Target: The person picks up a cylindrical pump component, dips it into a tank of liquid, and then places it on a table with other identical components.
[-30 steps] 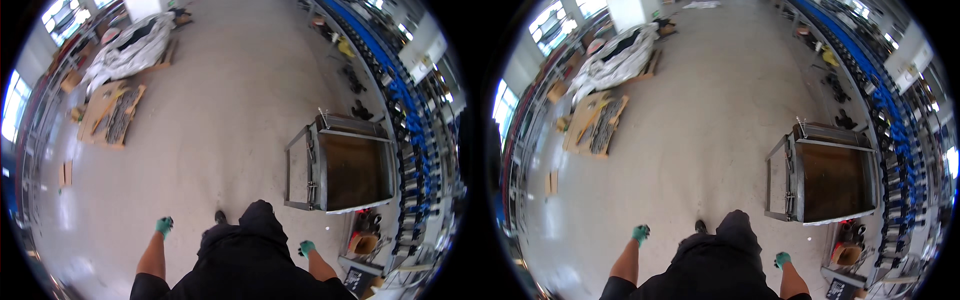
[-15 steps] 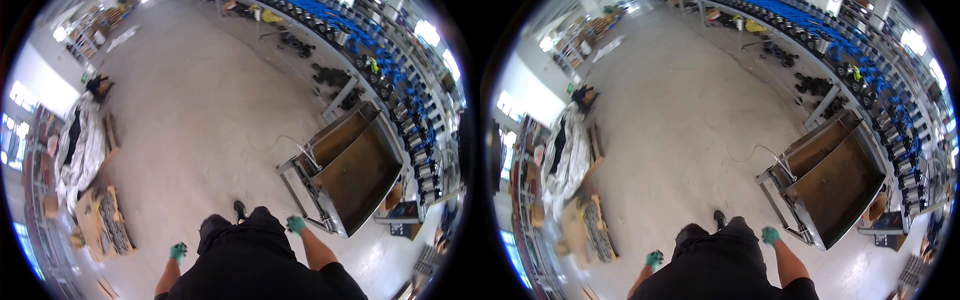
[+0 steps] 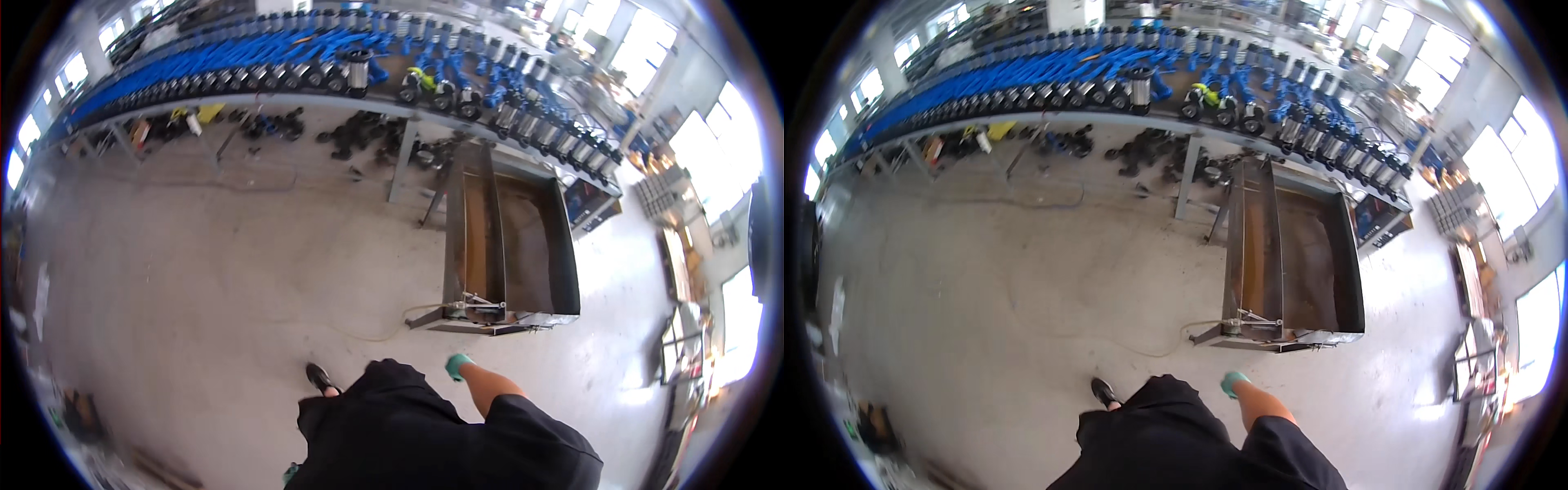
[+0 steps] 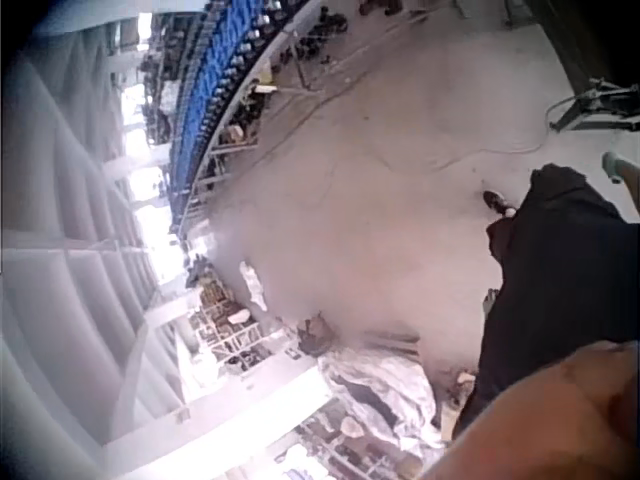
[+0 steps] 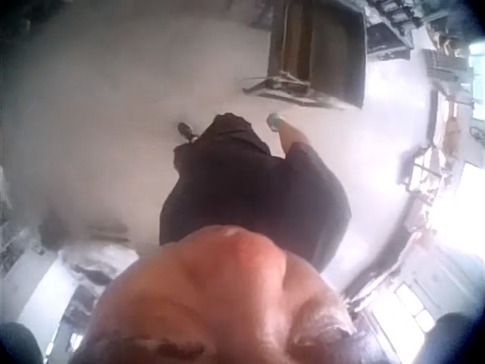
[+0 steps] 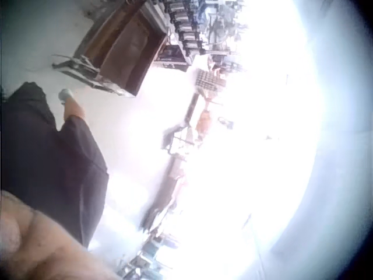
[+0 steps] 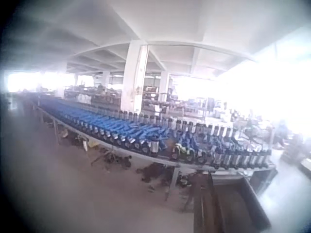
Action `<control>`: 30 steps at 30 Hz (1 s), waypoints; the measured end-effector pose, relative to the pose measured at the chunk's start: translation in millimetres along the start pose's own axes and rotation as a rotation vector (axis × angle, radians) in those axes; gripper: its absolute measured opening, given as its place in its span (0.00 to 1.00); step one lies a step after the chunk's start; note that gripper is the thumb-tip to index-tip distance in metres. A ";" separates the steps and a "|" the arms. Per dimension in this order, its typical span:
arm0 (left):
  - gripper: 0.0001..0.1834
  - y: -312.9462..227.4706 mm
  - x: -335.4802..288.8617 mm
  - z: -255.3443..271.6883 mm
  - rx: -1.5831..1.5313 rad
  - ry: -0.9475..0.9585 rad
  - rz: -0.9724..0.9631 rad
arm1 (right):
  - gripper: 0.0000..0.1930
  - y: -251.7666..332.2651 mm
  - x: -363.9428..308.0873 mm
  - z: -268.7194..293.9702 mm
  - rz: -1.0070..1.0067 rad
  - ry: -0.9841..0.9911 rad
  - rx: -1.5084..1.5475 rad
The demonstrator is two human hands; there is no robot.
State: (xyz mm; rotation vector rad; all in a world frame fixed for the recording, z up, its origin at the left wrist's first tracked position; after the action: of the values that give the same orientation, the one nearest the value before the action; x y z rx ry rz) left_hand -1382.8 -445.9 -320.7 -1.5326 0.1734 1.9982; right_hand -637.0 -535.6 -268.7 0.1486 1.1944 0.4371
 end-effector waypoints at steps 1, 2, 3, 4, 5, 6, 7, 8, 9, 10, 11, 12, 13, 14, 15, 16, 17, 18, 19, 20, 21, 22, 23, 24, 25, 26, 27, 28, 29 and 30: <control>0.21 -32.7 31.8 52.8 -0.079 -0.021 0.022 | 0.15 -7.1 -11.0 -14.0 -0.131 0.058 0.045; 0.21 -81.3 48.4 85.0 -0.149 -0.053 0.028 | 0.16 -9.4 -26.9 -25.6 -0.270 0.111 0.079; 0.19 -149.3 61.9 124.6 -0.033 0.089 -0.108 | 0.16 -0.3 -38.3 -33.9 -0.283 0.097 0.105; 0.19 -192.9 69.6 169.1 0.003 -0.067 -0.110 | 0.16 31.6 -63.9 -33.3 -0.264 0.018 0.297; 0.17 -246.2 80.6 202.5 -0.057 -0.088 -0.142 | 0.17 54.7 -85.9 -34.0 -0.247 -0.065 0.497; 0.17 -303.8 87.2 227.5 -0.111 -0.134 -0.248 | 0.17 69.8 -97.9 -39.2 -0.255 -0.072 0.521; 0.19 -359.2 93.5 250.6 -0.039 -0.199 -0.333 | 0.17 84.3 -103.5 -43.1 -0.253 -0.097 0.594; 0.18 -407.0 96.2 258.3 -0.082 -0.194 -0.408 | 0.17 92.7 -102.7 -47.1 -0.255 -0.125 0.666; 0.18 -466.0 85.1 253.2 -0.127 -0.179 -0.480 | 0.17 98.5 -100.0 -53.6 -0.268 -0.133 0.684; 0.17 -511.5 73.2 246.3 -0.119 -0.179 -0.486 | 0.17 104.2 -96.0 -60.4 -0.274 -0.144 0.687; 0.17 -549.2 59.9 239.6 -0.112 -0.185 -0.490 | 0.17 112.6 -91.5 -66.5 -0.277 -0.149 0.688; 0.17 -581.7 47.0 227.7 -0.076 -0.171 -0.506 | 0.16 125.8 -92.4 -69.4 -0.317 -0.151 0.711; 0.18 -611.2 38.6 209.5 -0.038 -0.153 -0.527 | 0.16 129.6 -80.9 -74.5 -0.315 -0.139 0.725; 0.19 -635.3 35.4 189.1 -0.006 -0.100 -0.560 | 0.16 125.5 -64.6 -83.7 -0.337 -0.102 0.676; 0.20 -658.8 32.6 168.2 0.030 -0.046 -0.594 | 0.16 124.3 -48.8 -92.1 -0.356 -0.063 0.631; 0.20 -677.0 26.9 148.8 0.067 -0.016 -0.591 | 0.17 130.2 -34.5 -95.0 -0.368 -0.039 0.642; 0.21 -696.2 21.9 127.8 0.110 0.017 -0.590 | 0.17 134.8 -18.9 -99.9 -0.363 -0.028 0.669; 0.21 -715.4 19.3 111.7 0.131 0.036 -0.591 | 0.17 138.9 -2.3 -106.1 -0.371 0.022 0.663; 0.21 -735.9 18.1 95.3 0.155 0.058 -0.592 | 0.17 145.3 12.7 -113.0 -0.379 0.071 0.660; 0.21 -753.1 18.6 84.1 0.175 0.047 -0.606 | 0.17 155.2 27.9 -116.6 -0.383 0.078 0.681; 0.21 -766.5 21.8 72.3 0.185 0.049 -0.576 | 0.17 161.4 41.7 -121.2 -0.375 0.082 0.702; 0.21 -786.1 26.5 59.6 0.197 0.053 -0.547 | 0.16 164.1 54.7 -131.8 -0.412 0.140 0.737; 0.21 -810.5 28.7 48.2 0.210 0.046 -0.559 | 0.15 175.7 60.6 -128.7 -0.444 0.202 0.763; 0.22 -835.3 31.7 31.4 0.258 0.078 -0.567 | 0.15 186.3 67.2 -119.3 -0.435 0.204 0.780; 0.22 -858.8 34.0 15.0 0.306 0.111 -0.575 | 0.15 197.3 70.9 -111.5 -0.414 0.200 0.891; 0.23 -897.4 19.6 -15.4 0.368 0.114 -0.633 | 0.15 208.3 73.3 -99.5 -0.397 0.191 1.002; 0.23 -938.5 7.1 -48.4 0.428 0.128 -0.737 | 0.15 205.3 76.7 -98.4 -0.496 0.120 1.162; 0.24 -974.6 -6.7 -77.8 0.489 0.139 -0.837 | 0.15 205.0 79.4 -88.5 -0.498 0.072 1.229; 0.24 -1012.5 -17.5 -113.1 0.525 0.156 -0.915 | 0.15 207.8 78.4 -77.6 -0.500 0.025 1.299; 0.24 -1051.2 -29.6 -150.6 0.562 0.175 -0.994 | 0.15 212.4 75.7 -70.5 -0.501 0.025 1.317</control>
State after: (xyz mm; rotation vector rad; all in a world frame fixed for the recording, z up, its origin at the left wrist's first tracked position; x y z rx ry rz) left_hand -691.7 323.2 -76.5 -1.0833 0.0183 0.9244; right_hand -732.7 -320.4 -288.4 0.9412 1.3235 -0.8453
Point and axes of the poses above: each hand's wrist, its own x-axis towards the middle knuckle, its own z-axis out of the back of the hand, y = z × x, the point moved 8 cm from there along x, towards the middle knuckle, and after that the axes turned 12 degrees about x, right-handed, at the moved point
